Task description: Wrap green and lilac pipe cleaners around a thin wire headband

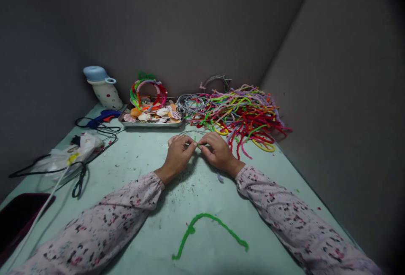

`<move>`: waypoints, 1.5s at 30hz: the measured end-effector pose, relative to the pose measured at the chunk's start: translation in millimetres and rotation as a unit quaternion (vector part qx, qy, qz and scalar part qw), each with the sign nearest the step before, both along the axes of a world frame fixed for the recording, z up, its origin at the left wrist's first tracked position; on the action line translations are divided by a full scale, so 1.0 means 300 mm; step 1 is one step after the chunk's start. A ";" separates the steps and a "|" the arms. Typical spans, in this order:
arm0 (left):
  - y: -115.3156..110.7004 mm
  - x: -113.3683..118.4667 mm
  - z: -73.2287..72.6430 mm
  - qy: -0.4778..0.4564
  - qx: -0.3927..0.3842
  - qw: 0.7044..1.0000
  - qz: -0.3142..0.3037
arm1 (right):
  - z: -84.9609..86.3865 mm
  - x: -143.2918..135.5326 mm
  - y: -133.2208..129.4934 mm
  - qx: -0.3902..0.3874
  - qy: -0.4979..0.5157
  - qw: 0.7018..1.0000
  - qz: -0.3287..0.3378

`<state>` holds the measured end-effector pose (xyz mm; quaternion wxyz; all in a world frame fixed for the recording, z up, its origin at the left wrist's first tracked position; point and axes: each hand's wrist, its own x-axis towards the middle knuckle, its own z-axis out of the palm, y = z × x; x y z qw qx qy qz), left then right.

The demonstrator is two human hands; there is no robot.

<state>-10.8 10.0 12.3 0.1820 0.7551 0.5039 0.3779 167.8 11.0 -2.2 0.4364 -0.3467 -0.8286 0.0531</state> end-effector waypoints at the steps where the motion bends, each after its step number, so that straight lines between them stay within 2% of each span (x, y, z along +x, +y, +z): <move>1: 0.000 -0.001 0.000 0.000 -0.001 1.000 -0.001 | 0.000 0.000 0.000 -0.003 0.001 1.000 0.002; 13: 0.000 -0.001 0.005 0.006 -0.011 1.000 -0.010 | 0.000 -0.003 -0.001 -0.011 0.010 1.000 -0.004; 25: -0.017 0.000 0.007 0.007 0.075 0.997 -0.004 | -0.002 -0.002 0.004 -0.022 0.028 0.999 -0.035; 35: -0.015 -0.004 0.006 0.003 0.088 0.996 -0.020 | 0.005 0.003 -0.001 -0.033 0.038 0.998 -0.025; 45: -0.019 -0.005 0.012 -0.008 0.094 0.995 -0.011 | 0.009 0.005 -0.004 -0.033 0.047 0.998 -0.021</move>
